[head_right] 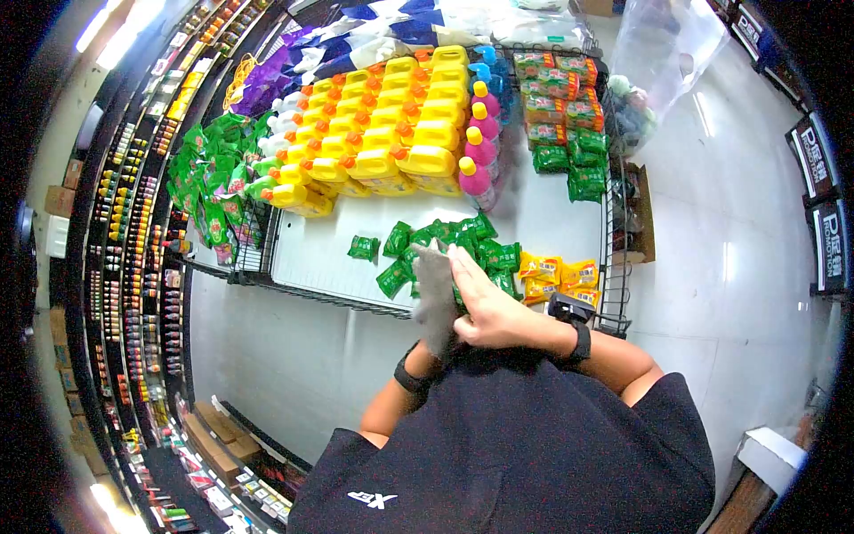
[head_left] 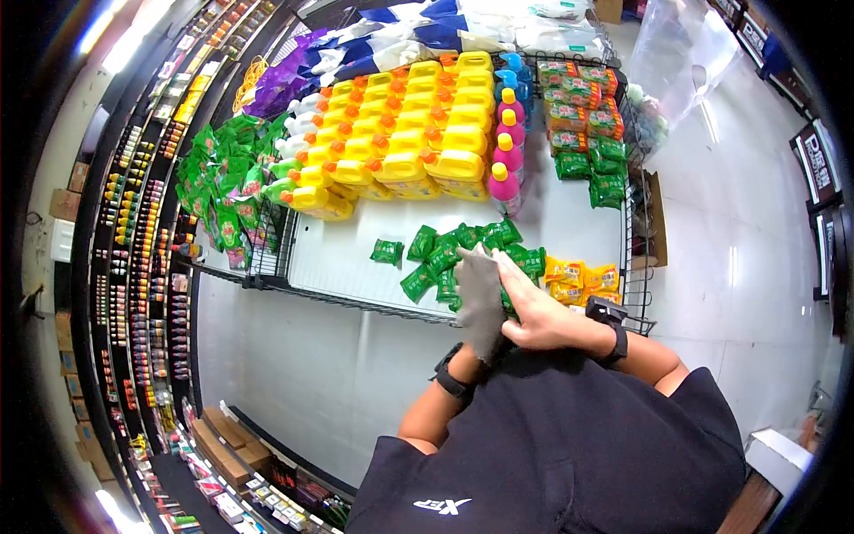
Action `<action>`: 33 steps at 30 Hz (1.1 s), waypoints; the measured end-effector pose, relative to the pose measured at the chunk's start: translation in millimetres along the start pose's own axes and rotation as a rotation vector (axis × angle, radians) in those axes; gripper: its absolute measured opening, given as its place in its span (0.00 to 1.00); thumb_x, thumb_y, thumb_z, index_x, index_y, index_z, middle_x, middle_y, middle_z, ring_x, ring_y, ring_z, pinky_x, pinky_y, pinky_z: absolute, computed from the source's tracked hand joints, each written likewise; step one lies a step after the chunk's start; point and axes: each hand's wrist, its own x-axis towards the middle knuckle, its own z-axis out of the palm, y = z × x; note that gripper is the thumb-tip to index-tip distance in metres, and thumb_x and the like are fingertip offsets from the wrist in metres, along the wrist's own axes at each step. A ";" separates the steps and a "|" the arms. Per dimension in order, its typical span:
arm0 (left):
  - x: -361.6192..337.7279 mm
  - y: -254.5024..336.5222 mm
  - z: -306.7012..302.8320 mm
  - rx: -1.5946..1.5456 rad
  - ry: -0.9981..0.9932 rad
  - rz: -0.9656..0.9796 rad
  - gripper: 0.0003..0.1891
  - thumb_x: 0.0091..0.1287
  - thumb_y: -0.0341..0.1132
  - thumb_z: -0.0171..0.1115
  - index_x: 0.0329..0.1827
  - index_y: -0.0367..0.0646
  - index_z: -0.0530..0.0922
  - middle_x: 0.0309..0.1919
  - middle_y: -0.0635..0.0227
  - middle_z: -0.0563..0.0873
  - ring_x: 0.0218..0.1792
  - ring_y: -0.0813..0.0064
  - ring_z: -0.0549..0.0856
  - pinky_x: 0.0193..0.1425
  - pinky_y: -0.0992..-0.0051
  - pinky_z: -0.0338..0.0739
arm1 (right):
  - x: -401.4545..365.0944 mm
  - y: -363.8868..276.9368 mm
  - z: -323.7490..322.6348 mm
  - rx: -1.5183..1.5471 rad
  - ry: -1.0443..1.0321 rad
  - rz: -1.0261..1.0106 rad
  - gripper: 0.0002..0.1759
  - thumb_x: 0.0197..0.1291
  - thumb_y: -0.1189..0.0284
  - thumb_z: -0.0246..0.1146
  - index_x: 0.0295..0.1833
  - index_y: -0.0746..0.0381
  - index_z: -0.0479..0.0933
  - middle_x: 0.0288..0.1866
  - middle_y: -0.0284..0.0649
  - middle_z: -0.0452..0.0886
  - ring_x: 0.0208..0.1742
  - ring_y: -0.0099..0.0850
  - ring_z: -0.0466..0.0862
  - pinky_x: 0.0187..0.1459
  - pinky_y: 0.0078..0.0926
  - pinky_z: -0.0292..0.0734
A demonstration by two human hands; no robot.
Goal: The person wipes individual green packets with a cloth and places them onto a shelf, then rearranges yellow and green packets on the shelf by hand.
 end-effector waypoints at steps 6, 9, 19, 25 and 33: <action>-14.4 0.9 17.3 -0.705 -0.307 0.018 0.30 0.79 0.38 0.47 0.80 0.39 0.52 0.76 0.59 0.60 0.77 0.64 0.59 0.81 0.65 0.51 | -11.8 -7.2 -5.8 -0.041 0.021 0.007 0.61 0.51 0.60 0.65 0.79 0.77 0.35 0.82 0.69 0.36 0.84 0.61 0.37 0.82 0.45 0.36; 0.3 48.2 -12.7 0.112 -0.211 0.369 0.26 0.76 0.35 0.53 0.74 0.37 0.62 0.68 0.58 0.71 0.69 0.62 0.69 0.76 0.64 0.61 | -18.4 -30.6 -20.4 0.062 0.098 0.016 0.55 0.60 0.62 0.69 0.82 0.67 0.42 0.80 0.67 0.46 0.81 0.59 0.51 0.79 0.46 0.49; 12.7 -53.2 -80.6 0.480 -0.126 0.325 0.27 0.68 0.37 0.64 0.68 0.37 0.67 0.61 0.57 0.80 0.61 0.61 0.79 0.68 0.67 0.73 | -0.1 86.6 -3.1 0.346 0.141 0.162 0.14 0.57 0.75 0.69 0.51 0.61 0.84 0.43 0.44 0.83 0.46 0.35 0.83 0.50 0.32 0.79; 1.1 4.1 -112.7 -1.064 -0.222 -0.232 0.20 0.65 0.52 0.62 0.43 0.42 0.81 0.40 0.68 0.89 0.53 0.60 0.86 0.59 0.62 0.79 | 25.3 254.2 -1.6 0.211 0.121 0.697 0.15 0.55 0.74 0.67 0.50 0.64 0.84 0.34 0.42 0.85 0.37 0.28 0.82 0.42 0.30 0.80; -5.3 116.0 -86.2 -1.050 0.407 -0.702 0.31 0.63 0.78 0.39 0.21 0.62 0.67 0.20 0.72 0.79 0.18 0.62 0.75 0.23 0.62 0.76 | 37.4 311.1 1.1 -0.279 0.196 0.843 0.40 0.50 0.59 0.64 0.73 0.50 0.70 0.74 0.67 0.61 0.71 0.63 0.66 0.72 0.51 0.64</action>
